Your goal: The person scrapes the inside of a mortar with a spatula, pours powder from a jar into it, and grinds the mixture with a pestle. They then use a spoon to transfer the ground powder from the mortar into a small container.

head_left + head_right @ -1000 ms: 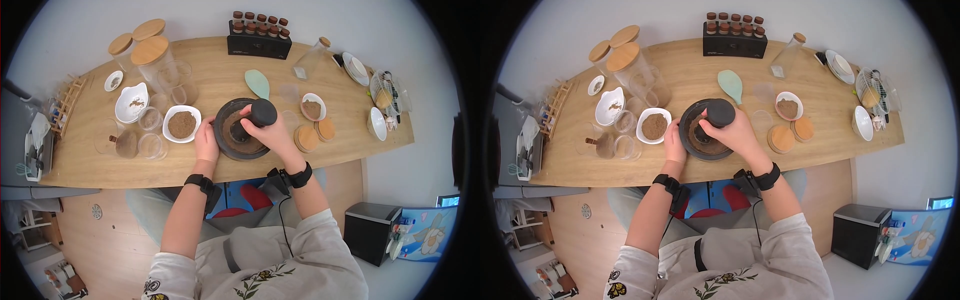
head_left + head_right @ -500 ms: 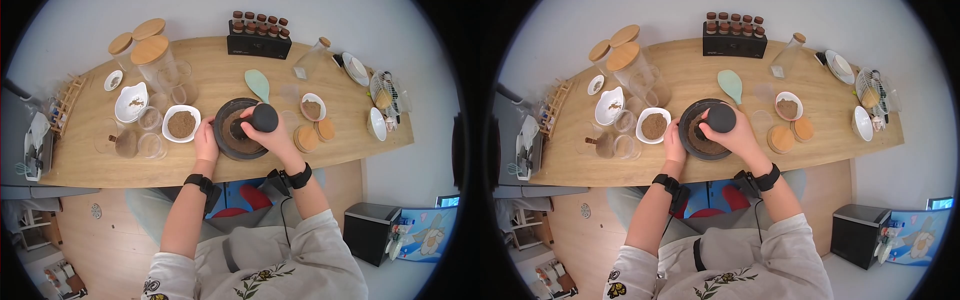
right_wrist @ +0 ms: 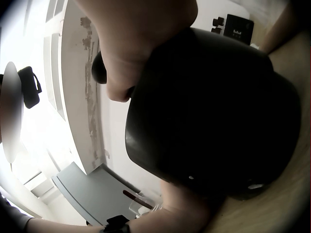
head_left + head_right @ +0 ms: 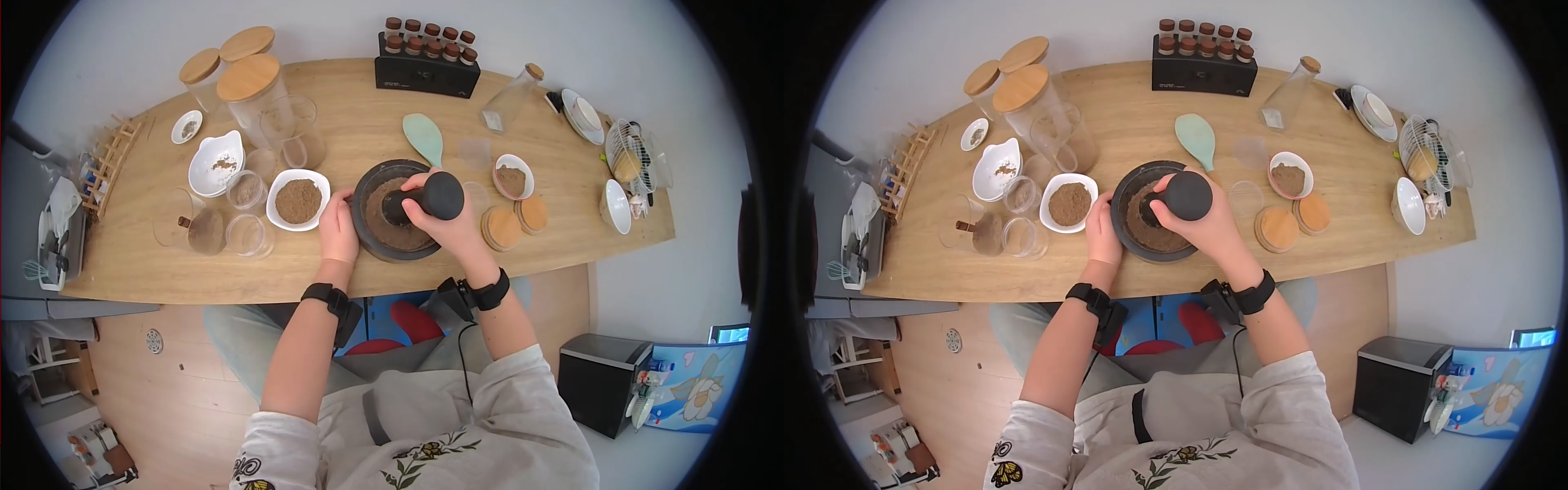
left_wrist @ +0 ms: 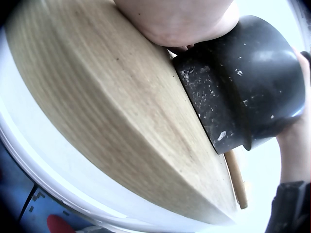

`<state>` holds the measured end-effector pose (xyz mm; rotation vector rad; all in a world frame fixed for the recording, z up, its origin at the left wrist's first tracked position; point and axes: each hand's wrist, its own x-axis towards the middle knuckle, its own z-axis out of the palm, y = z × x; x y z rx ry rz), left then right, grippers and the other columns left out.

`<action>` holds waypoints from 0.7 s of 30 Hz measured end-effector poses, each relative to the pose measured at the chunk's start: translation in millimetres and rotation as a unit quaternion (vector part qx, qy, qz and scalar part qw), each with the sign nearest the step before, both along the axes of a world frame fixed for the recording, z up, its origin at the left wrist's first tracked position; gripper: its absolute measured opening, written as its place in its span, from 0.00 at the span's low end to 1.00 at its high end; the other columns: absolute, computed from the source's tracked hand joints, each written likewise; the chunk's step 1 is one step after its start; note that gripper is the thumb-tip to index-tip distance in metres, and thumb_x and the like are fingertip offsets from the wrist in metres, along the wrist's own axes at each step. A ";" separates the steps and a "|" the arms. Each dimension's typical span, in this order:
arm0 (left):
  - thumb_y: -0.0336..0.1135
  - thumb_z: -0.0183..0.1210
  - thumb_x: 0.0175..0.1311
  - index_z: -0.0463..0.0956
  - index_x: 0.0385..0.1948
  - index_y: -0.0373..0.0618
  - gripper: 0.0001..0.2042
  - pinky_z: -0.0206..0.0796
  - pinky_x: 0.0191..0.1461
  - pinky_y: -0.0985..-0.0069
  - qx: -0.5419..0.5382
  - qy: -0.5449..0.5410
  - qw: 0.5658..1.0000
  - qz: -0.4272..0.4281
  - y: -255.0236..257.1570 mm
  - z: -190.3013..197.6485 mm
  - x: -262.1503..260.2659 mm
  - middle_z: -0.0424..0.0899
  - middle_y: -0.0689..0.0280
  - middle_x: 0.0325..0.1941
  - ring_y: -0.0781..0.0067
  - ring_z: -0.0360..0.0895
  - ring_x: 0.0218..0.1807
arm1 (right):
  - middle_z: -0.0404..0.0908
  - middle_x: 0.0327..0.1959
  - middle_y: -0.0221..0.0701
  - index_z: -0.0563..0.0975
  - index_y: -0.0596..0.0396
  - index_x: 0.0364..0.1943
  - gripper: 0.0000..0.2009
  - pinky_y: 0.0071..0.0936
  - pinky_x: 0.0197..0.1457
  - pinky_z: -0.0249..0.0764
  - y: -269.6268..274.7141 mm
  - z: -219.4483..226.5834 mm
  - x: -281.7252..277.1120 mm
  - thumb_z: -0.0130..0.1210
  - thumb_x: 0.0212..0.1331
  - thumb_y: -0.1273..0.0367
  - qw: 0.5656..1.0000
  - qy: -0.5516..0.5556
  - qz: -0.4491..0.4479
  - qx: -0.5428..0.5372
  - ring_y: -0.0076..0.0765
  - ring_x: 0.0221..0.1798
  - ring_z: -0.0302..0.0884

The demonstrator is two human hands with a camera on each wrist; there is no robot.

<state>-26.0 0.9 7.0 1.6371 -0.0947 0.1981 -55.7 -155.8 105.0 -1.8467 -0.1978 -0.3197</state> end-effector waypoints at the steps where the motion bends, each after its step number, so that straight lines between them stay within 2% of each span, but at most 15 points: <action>1: 0.30 0.36 0.59 0.71 0.36 0.34 0.14 0.62 0.47 0.73 -0.001 -0.001 1.000 0.000 0.1 0.2 0.3 0.76 0.55 0.33 0.62 0.73 0.39 | 0.73 0.27 0.28 0.74 0.56 0.29 0.12 0.21 0.38 0.67 0.8 2.6 -0.3 0.63 0.39 0.69 1.000 0.015 0.013 -0.018 0.26 0.31 0.71; 3: 0.30 0.36 0.59 0.71 0.36 0.34 0.14 0.63 0.47 0.73 0.003 -0.005 1.000 0.001 0.5 1.3 -0.3 0.76 0.55 0.33 0.62 0.73 0.39 | 0.70 0.26 0.26 0.74 0.56 0.28 0.10 0.21 0.38 0.64 2.8 9.9 -2.0 0.62 0.40 0.71 0.997 0.046 0.038 -0.054 0.25 0.31 0.68; 6: 0.30 0.36 0.59 0.71 0.36 0.34 0.14 0.63 0.46 0.73 -0.002 -0.006 1.000 0.001 -0.1 2.7 -0.6 0.77 0.55 0.33 0.63 0.73 0.39 | 0.70 0.26 0.27 0.74 0.56 0.28 0.10 0.21 0.37 0.64 4.6 7.6 -0.9 0.62 0.39 0.72 0.986 0.058 0.046 -0.150 0.25 0.31 0.68; 9: 0.30 0.36 0.59 0.71 0.36 0.33 0.14 0.63 0.46 0.73 -0.003 -0.004 1.000 -0.002 0.1 4.1 -0.6 0.77 0.55 0.34 0.63 0.74 0.39 | 0.72 0.27 0.27 0.73 0.56 0.27 0.09 0.21 0.37 0.64 0.9 -1.9 -1.8 0.62 0.39 0.73 0.995 0.028 0.018 -0.095 0.24 0.31 0.68; 12: 0.30 0.35 0.59 0.71 0.36 0.33 0.14 0.63 0.46 0.73 -0.001 -0.006 1.000 -0.001 0.0 4.1 -1.0 0.77 0.55 0.34 0.63 0.74 0.39 | 0.72 0.25 0.30 0.72 0.56 0.27 0.15 0.22 0.34 0.68 1.9 -1.4 -0.4 0.65 0.36 0.67 0.999 -0.007 -0.004 -0.040 0.27 0.29 0.72; 15: 0.29 0.35 0.59 0.71 0.36 0.33 0.14 0.63 0.46 0.73 0.005 -0.010 1.000 0.000 0.3 3.3 -0.4 0.77 0.54 0.34 0.63 0.74 0.39 | 0.71 0.23 0.31 0.73 0.56 0.28 0.16 0.22 0.33 0.68 -0.9 -9.3 -0.7 0.66 0.35 0.66 0.999 -0.021 -0.026 -0.035 0.28 0.28 0.72; 18: 0.29 0.35 0.59 0.71 0.36 0.33 0.14 0.63 0.46 0.73 0.006 -0.010 1.000 0.000 0.5 3.7 -0.8 0.77 0.54 0.34 0.62 0.74 0.39 | 0.74 0.25 0.27 0.73 0.56 0.27 0.10 0.20 0.38 0.66 -1.0 -7.8 -4.1 0.62 0.38 0.74 0.996 0.003 -0.030 -0.081 0.24 0.31 0.69; 21: 0.29 0.36 0.59 0.71 0.36 0.33 0.14 0.63 0.47 0.73 0.006 -0.009 1.000 -0.002 0.4 4.2 -0.5 0.77 0.54 0.34 0.62 0.74 0.39 | 0.75 0.24 0.27 0.73 0.57 0.27 0.11 0.20 0.36 0.67 9.3 3.2 -0.3 0.62 0.37 0.73 0.989 -0.003 -0.045 -0.141 0.24 0.29 0.70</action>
